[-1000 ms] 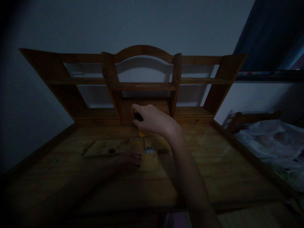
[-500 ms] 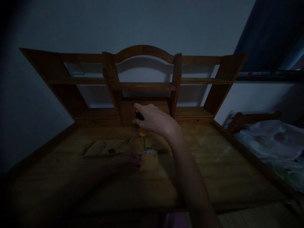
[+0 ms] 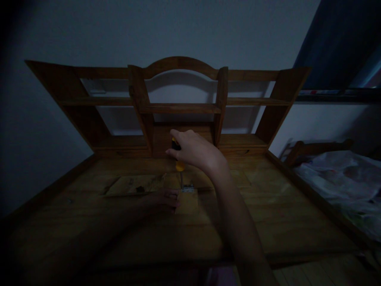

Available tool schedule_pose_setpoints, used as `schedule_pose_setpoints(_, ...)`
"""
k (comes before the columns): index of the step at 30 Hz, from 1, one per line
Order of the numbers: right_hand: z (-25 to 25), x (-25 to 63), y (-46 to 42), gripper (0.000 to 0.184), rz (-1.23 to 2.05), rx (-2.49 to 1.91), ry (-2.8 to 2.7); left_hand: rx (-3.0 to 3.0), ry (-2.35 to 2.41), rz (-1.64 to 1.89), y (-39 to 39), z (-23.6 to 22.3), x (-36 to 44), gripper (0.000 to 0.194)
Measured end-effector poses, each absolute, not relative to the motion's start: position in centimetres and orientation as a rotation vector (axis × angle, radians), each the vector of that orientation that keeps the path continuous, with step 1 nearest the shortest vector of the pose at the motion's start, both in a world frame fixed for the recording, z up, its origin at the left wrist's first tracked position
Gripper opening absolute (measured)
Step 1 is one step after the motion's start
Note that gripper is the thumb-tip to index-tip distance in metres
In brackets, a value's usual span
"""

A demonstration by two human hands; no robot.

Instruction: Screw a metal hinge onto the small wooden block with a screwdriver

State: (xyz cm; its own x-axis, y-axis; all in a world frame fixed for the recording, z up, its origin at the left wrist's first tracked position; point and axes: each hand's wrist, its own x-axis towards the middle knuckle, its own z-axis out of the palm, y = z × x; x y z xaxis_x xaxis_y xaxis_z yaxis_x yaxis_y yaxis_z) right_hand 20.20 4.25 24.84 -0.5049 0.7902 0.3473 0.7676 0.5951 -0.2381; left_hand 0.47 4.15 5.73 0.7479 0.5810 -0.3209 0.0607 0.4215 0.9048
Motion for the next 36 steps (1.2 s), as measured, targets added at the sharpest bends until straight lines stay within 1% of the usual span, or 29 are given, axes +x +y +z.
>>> schedule_pose_setpoints(4,24.8,20.1,4.2,0.034,0.023,-1.261,-2.409,1.095,0.683,0.358,4.3,5.6,0.4,0.037)
schedule_pose_setpoints(11,24.9,20.0,4.1,0.034,0.018,-1.275,-2.391,1.094,0.669,0.371,4.4,5.2,0.4,0.032)
schedule_pose_setpoints(16,24.9,19.9,4.2,0.034,-0.006,-1.272,-2.403,1.096,0.651,0.378,4.5,4.9,0.4,0.033)
schedule_pose_setpoints(21,25.0,19.8,4.0,0.039,-0.04,-1.301,-2.396,1.112,0.663,0.36,4.2,5.5,0.5,0.034)
schedule_pose_setpoints(24,25.0,19.8,3.9,0.041,-0.051,-1.305,-2.398,1.112,0.665,0.364,3.9,6.0,0.6,0.03)
schedule_pose_setpoints(27,25.0,19.8,4.0,0.037,-0.019,-1.297,-2.403,1.121,0.657,0.373,3.9,6.1,0.6,0.03)
schedule_pose_setpoints(32,25.0,19.9,4.0,0.026,0.07,-1.202,-2.436,1.11,0.711,0.374,4.1,5.8,0.6,0.032)
schedule_pose_setpoints(36,25.1,19.9,4.0,0.026,0.094,-1.143,-2.479,1.096,0.697,0.372,4.1,5.7,0.5,0.036)
